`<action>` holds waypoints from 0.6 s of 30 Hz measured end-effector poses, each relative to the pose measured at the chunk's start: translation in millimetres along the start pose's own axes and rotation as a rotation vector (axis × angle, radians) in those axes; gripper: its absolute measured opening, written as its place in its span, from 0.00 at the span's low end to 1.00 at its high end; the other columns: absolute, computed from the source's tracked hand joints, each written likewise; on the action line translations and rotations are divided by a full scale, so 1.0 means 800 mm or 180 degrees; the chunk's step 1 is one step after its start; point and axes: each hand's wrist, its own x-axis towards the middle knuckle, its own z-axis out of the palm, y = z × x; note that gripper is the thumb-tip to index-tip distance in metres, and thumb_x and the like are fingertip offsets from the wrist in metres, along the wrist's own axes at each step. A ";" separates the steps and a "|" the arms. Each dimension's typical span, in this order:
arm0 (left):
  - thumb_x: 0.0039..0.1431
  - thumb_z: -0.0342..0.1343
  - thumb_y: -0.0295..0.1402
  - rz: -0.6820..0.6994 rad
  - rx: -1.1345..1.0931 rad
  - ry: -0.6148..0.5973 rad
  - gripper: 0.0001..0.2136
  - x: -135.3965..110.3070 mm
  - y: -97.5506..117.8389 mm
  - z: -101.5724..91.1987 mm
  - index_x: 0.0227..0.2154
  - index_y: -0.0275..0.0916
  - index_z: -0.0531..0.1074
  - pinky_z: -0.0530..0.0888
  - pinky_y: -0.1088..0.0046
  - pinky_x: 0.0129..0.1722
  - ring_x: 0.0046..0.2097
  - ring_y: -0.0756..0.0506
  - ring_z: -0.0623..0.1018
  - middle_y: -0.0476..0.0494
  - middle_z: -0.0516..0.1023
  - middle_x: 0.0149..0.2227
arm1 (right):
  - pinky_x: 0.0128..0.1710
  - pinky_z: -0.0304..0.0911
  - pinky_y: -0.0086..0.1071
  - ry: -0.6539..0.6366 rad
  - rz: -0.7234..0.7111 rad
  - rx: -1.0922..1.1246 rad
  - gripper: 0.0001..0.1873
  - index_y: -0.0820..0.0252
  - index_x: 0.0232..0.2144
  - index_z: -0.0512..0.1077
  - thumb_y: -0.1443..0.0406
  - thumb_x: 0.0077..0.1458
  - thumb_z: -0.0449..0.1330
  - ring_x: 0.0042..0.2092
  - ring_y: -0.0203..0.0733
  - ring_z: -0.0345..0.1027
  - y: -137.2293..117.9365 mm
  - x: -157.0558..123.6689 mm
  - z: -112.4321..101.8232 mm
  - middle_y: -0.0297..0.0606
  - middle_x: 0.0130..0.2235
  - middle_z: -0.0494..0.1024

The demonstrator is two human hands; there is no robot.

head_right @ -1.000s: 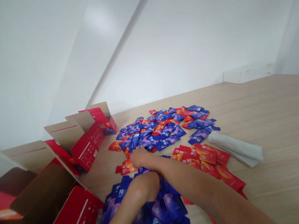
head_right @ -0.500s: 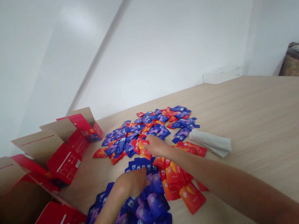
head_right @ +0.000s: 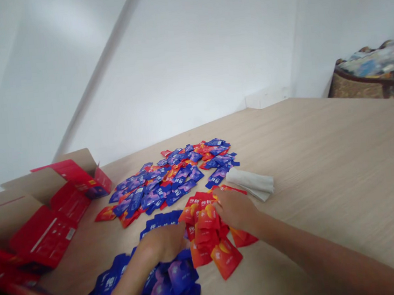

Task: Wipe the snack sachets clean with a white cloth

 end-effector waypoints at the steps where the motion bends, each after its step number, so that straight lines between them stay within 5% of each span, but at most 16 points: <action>1: 0.53 0.50 0.34 0.0018 0.0036 -0.0038 0.17 0.001 0.003 -0.002 0.45 0.31 0.71 0.73 0.66 0.35 0.42 0.36 0.77 0.29 0.77 0.41 | 0.42 0.57 0.34 0.0154 0.0042 -0.0087 0.18 0.59 0.49 0.63 0.59 0.60 0.45 0.44 0.45 0.67 0.013 0.007 -0.008 0.46 0.42 0.74; 5: 0.53 0.51 0.31 0.0045 0.0073 -0.0104 0.20 0.005 0.019 -0.007 0.49 0.30 0.67 0.74 0.64 0.37 0.44 0.35 0.76 0.28 0.77 0.42 | 0.44 0.56 0.41 0.0372 0.0563 -0.0762 0.20 0.60 0.50 0.63 0.59 0.58 0.48 0.47 0.51 0.64 0.083 0.040 -0.024 0.50 0.44 0.71; 10: 0.52 0.52 0.33 0.0048 -0.0051 0.0044 0.27 0.014 0.046 -0.010 0.56 0.28 0.59 0.73 0.62 0.39 0.46 0.34 0.74 0.27 0.74 0.47 | 0.46 0.56 0.44 -0.0293 0.0262 -0.0735 0.31 0.52 0.57 0.57 0.58 0.51 0.57 0.52 0.52 0.60 0.156 0.053 0.002 0.47 0.53 0.66; 14: 0.50 0.54 0.33 0.0070 -0.0136 0.0076 0.25 0.025 0.067 -0.004 0.52 0.29 0.64 0.73 0.64 0.38 0.43 0.35 0.76 0.28 0.77 0.42 | 0.47 0.57 0.41 -0.0178 0.0065 -0.0639 0.25 0.56 0.55 0.61 0.66 0.53 0.53 0.51 0.48 0.62 0.168 0.056 0.016 0.47 0.51 0.68; 18: 0.51 0.51 0.30 0.0146 -0.0200 0.0320 0.24 0.039 0.071 0.019 0.52 0.28 0.63 0.72 0.63 0.39 0.43 0.34 0.76 0.26 0.76 0.42 | 0.52 0.54 0.37 0.0260 -0.0389 -0.0173 0.24 0.62 0.53 0.62 0.68 0.53 0.50 0.53 0.44 0.60 0.133 0.058 0.001 0.46 0.52 0.67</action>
